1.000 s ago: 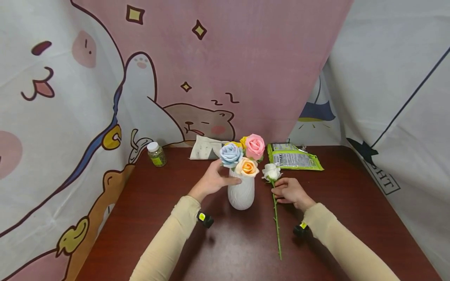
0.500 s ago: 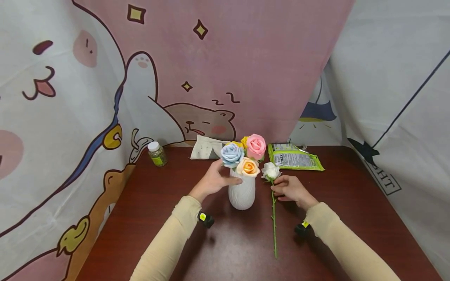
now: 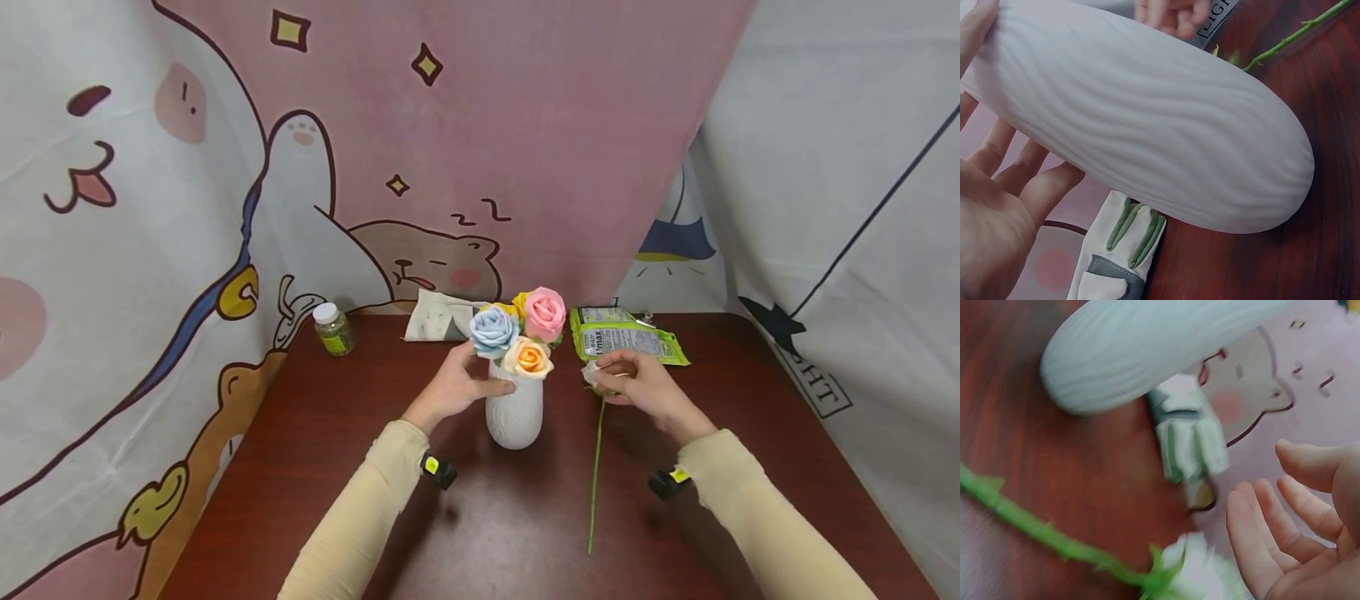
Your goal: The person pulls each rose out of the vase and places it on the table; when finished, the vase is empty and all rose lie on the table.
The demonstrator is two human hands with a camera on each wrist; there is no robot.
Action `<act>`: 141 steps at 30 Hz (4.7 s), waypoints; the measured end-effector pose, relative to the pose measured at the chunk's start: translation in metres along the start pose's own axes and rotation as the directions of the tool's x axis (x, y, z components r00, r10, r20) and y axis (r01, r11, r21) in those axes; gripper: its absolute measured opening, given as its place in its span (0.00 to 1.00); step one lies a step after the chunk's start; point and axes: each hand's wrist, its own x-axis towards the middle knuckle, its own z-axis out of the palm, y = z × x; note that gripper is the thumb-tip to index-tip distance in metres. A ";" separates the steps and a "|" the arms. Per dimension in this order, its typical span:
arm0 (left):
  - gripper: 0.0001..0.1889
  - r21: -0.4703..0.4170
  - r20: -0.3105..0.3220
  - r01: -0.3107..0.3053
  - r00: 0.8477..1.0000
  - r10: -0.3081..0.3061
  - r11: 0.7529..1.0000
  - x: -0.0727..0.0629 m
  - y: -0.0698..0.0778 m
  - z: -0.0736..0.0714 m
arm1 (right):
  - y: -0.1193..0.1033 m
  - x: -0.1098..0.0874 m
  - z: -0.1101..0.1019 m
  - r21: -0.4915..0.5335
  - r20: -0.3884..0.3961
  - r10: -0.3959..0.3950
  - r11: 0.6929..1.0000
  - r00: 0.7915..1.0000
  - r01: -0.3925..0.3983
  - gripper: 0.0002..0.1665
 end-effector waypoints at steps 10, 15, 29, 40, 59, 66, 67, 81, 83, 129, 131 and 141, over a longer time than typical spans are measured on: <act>0.41 -0.002 -0.017 0.010 1.000 -0.010 1.000 -0.003 -0.002 0.000 | -0.056 -0.015 0.019 0.041 -0.026 -0.289 0.956 0.957 0.290 0.21; 0.41 -0.001 -0.016 0.002 1.000 -0.002 1.000 -0.002 -0.003 0.001 | -0.075 -0.020 0.034 0.052 -0.023 -0.412 0.910 0.911 0.412 0.17; 0.42 -0.007 -0.003 -0.007 1.000 0.007 1.000 0.000 -0.001 0.001 | -0.094 -0.013 0.053 0.009 0.015 -0.491 0.871 0.871 0.491 0.24; 0.43 -0.013 -0.007 -0.004 1.000 0.004 1.000 0.001 -0.001 0.001 | -0.098 -0.014 0.056 0.159 0.160 -0.519 0.853 0.839 0.497 0.25; 0.42 0.006 0.001 -0.010 1.000 0.010 1.000 0.000 -0.004 0.000 | -0.104 -0.011 0.067 0.178 -0.040 -0.465 0.868 0.884 0.464 0.23; 0.42 -0.001 0.001 -0.021 1.000 0.021 1.000 0.000 -0.003 0.001 | -0.105 -0.012 0.068 0.199 -0.093 -0.509 0.833 0.856 0.516 0.20; 0.42 -0.001 0.002 -0.027 1.000 0.027 1.000 0.000 -0.003 0.001 | -0.105 -0.012 0.068 0.203 -0.101 -0.510 0.830 0.854 0.520 0.20; 0.41 0.000 -0.007 -0.033 0.999 0.033 0.999 0.001 -0.002 0.002 | -0.109 -0.015 0.072 0.173 -0.177 -0.514 0.824 0.840 0.540 0.21; 0.41 -0.002 -0.006 -0.034 0.999 0.034 0.999 0.001 -0.002 0.002 | -0.109 -0.015 0.072 0.174 -0.176 -0.516 0.822 0.838 0.542 0.22; 0.40 0.006 -0.011 -0.034 0.999 0.034 0.999 0.000 -0.002 0.002 | -0.158 -0.025 0.035 0.470 -0.331 -0.641 0.524 0.692 0.710 0.24; 0.40 0.008 -0.013 -0.030 0.999 0.031 1.000 -0.001 -0.002 0.002 | -0.161 -0.027 0.033 0.467 -0.345 -0.636 0.521 0.690 0.714 0.24; 0.40 0.015 -0.015 -0.041 0.999 0.041 0.999 0.000 -0.002 0.002 | -0.177 -0.034 0.015 0.525 -0.429 -0.606 0.436 0.669 0.731 0.25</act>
